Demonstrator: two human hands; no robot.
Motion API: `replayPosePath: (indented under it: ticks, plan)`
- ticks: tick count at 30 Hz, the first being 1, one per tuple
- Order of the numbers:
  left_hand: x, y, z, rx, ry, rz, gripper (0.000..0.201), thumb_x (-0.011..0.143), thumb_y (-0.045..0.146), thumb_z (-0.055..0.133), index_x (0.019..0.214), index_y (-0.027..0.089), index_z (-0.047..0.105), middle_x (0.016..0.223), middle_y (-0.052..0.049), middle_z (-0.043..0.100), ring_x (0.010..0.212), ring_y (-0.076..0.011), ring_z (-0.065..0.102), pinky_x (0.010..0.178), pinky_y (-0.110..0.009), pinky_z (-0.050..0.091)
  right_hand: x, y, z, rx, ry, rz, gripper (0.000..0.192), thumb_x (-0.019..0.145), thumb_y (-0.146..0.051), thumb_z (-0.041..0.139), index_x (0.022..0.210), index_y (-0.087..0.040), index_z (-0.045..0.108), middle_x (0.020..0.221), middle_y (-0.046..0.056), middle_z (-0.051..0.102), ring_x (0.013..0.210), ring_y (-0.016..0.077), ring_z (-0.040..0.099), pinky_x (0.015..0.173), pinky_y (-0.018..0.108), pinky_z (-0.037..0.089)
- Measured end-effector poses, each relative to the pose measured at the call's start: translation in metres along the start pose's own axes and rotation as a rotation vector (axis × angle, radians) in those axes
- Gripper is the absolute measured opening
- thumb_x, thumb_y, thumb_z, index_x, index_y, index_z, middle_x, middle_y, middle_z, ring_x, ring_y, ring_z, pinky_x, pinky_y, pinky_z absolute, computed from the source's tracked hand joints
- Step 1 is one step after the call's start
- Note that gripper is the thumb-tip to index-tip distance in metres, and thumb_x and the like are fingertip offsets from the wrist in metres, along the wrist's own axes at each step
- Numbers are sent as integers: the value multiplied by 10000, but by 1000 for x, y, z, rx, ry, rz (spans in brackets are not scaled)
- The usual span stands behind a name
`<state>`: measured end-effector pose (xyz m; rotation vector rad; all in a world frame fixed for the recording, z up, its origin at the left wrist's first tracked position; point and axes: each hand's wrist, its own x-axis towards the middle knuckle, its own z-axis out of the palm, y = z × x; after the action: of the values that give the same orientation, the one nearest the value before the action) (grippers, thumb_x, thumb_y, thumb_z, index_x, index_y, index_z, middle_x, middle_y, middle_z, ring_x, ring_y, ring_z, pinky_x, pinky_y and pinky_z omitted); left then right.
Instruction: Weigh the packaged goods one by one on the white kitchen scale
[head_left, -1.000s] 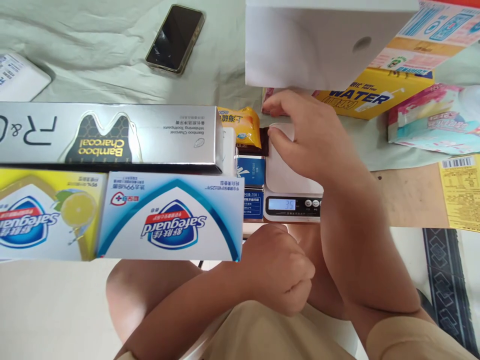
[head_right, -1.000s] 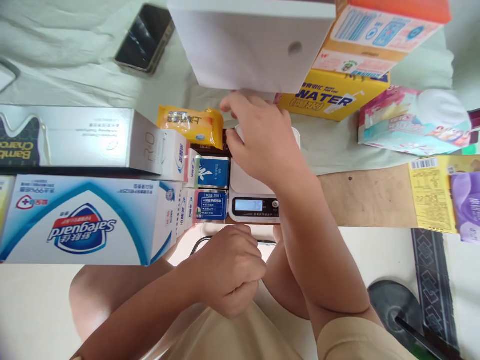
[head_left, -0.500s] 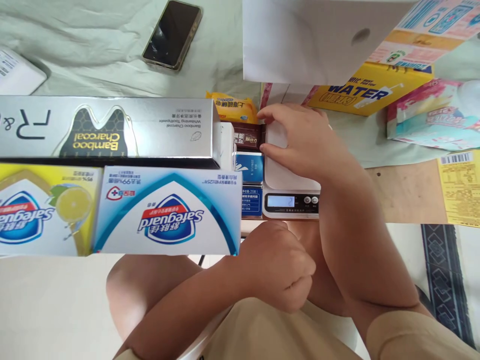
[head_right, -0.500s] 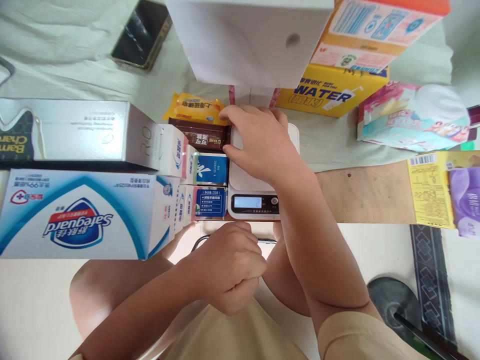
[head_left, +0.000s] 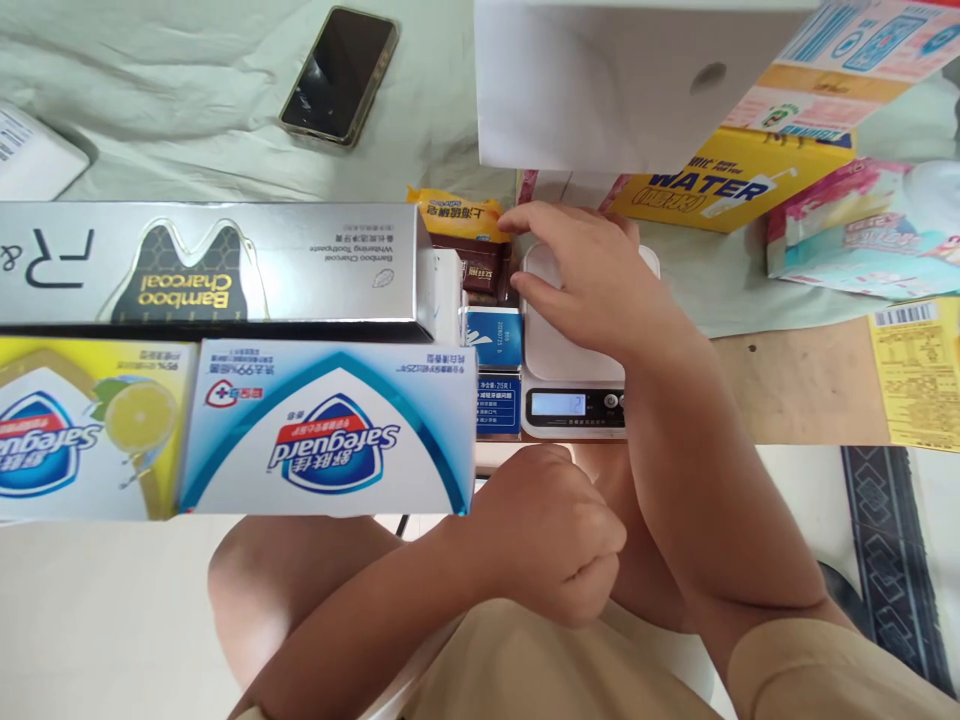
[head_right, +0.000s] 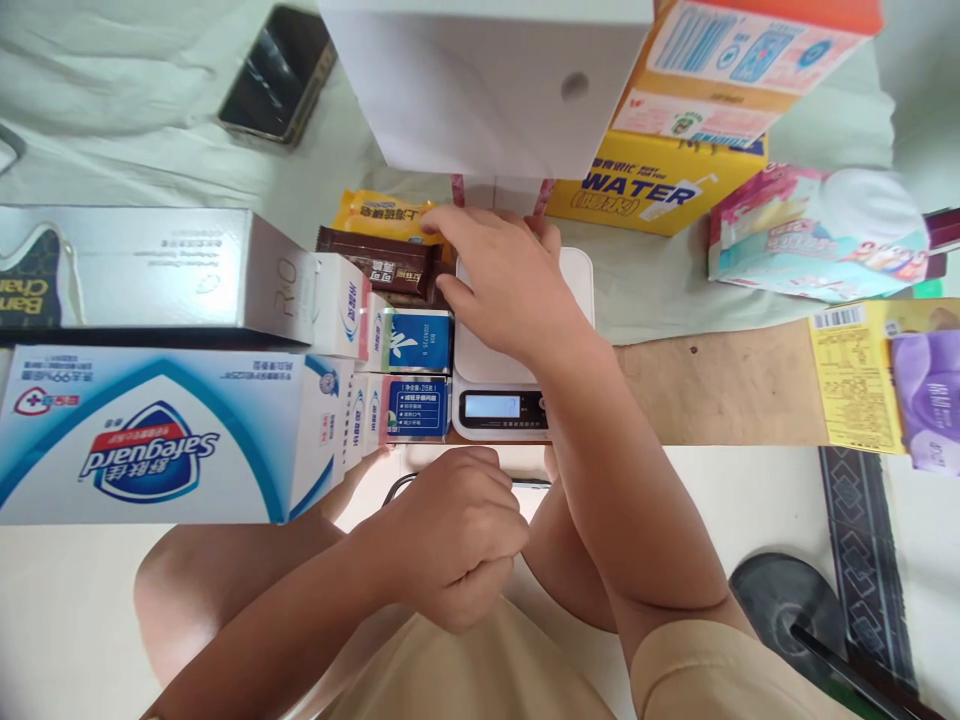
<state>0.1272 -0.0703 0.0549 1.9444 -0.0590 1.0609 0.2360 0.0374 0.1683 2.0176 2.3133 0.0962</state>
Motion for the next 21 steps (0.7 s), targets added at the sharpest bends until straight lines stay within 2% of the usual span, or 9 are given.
replayPosePath:
  ticks: [4,6,8,11,13,16,17,19,21]
  plan:
    - [1,0,1,26,-6,-1,300,670,178,476,542,189,204,458,7,304,491,-140,123,527,-337,201,-6,9,-14,141,190,-37,268,877,-264,557,1128,-329,627,1294,42,731,1234,299,669,1139,602,495]
    - [2,-1,3,37,-15,6,309,649,169,483,549,193,191,458,11,288,491,-138,121,531,-337,201,-10,17,-20,226,316,-39,218,877,-277,566,1085,-302,627,1169,51,747,1119,260,705,1064,510,561]
    - [2,-2,5,33,-7,19,318,640,155,483,568,197,176,464,14,284,490,-138,141,538,-340,211,-14,28,-26,307,481,-30,180,881,-277,557,1051,-278,614,1076,57,728,1023,235,707,957,449,590]
    - [6,-2,6,-6,27,32,288,654,111,461,607,200,191,475,17,329,483,-136,229,557,-346,243,-21,45,-36,355,792,22,107,874,-251,513,965,-253,569,1023,69,662,953,216,664,874,414,561]
    - [12,2,3,-56,94,51,234,707,59,431,631,202,262,492,23,411,487,-128,315,576,-332,295,-25,57,-43,357,941,95,81,867,-243,465,930,-252,515,975,64,607,881,202,623,809,398,533]
    - [35,17,-5,-86,265,4,231,840,8,391,710,194,436,575,21,538,558,-114,453,629,-295,389,-28,79,-55,370,1024,199,119,864,-248,402,969,-265,456,946,59,547,833,201,594,696,367,497]
    - [46,23,-8,-83,332,-27,231,872,15,397,750,191,482,620,14,569,597,-115,492,640,-288,413,-28,86,-58,371,1043,227,148,856,-249,405,993,-268,458,969,67,551,873,212,605,711,373,511]
    - [73,33,-13,-87,459,-94,188,893,45,434,851,193,542,744,-5,617,707,-126,567,682,-283,470,-30,101,-62,372,1069,278,222,834,-250,439,1049,-273,486,1057,89,582,1011,238,625,852,427,557]
    - [103,35,-17,-98,601,-134,186,882,80,474,985,203,570,914,-28,658,867,-144,631,804,-300,538,-31,115,-64,379,1025,287,295,832,-273,486,1126,-285,494,1216,106,603,1165,260,614,998,482,551]
